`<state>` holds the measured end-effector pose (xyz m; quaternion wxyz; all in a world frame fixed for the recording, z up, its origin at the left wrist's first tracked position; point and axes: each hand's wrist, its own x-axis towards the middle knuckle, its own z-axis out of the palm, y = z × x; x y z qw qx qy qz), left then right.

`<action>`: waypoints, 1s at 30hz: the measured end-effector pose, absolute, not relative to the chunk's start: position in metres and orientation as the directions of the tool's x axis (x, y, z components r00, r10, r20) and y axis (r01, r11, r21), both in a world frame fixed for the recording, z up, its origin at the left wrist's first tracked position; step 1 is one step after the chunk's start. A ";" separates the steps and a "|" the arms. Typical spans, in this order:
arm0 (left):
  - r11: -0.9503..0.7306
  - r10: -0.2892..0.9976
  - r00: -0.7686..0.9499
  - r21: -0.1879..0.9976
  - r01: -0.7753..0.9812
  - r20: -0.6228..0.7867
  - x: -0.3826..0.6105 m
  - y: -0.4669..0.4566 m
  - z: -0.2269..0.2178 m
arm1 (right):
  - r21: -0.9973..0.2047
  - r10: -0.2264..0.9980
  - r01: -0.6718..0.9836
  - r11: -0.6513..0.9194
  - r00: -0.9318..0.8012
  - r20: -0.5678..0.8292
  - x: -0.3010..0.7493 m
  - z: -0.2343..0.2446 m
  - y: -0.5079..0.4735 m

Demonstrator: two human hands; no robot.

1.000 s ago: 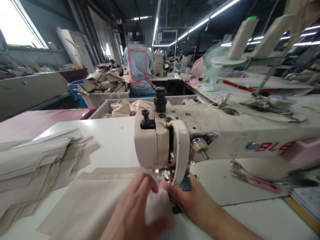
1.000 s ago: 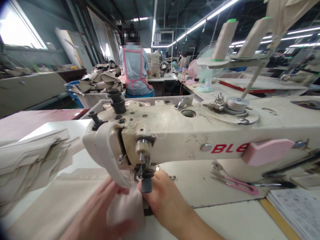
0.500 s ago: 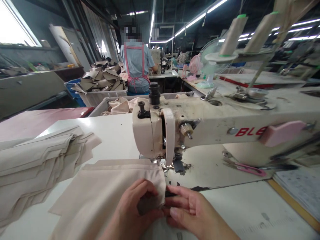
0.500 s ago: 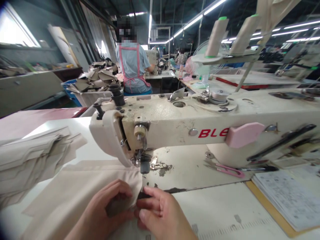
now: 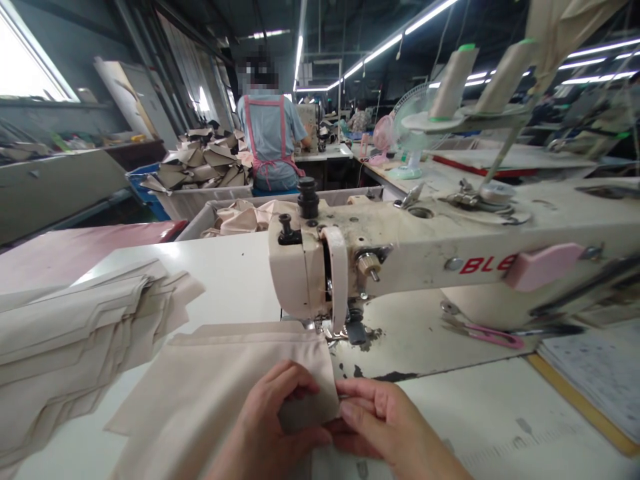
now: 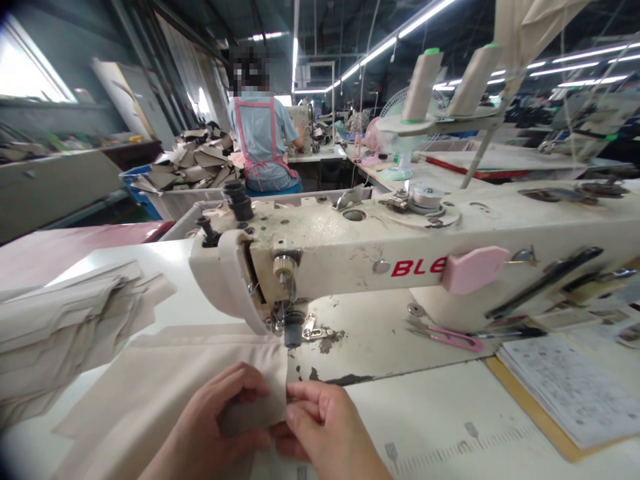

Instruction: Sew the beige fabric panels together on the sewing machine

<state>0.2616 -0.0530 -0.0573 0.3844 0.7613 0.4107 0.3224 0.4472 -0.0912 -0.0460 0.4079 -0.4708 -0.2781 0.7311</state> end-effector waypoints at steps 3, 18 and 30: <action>-0.369 0.869 0.469 0.836 0.406 0.156 0.262 -0.053 -0.055 | -0.791 0.856 -0.327 -0.517 -0.193 -0.480 0.445 -0.048 -0.091; -0.691 0.697 0.568 0.620 0.371 0.436 0.267 -0.062 -0.063 | -0.827 0.860 -0.254 -0.502 -0.241 -0.449 0.445 -0.049 -0.088; -0.853 0.507 0.680 0.197 0.483 0.529 0.266 -0.068 -0.054 | -0.902 0.987 0.411 0.134 -0.136 0.084 0.460 -0.052 -0.093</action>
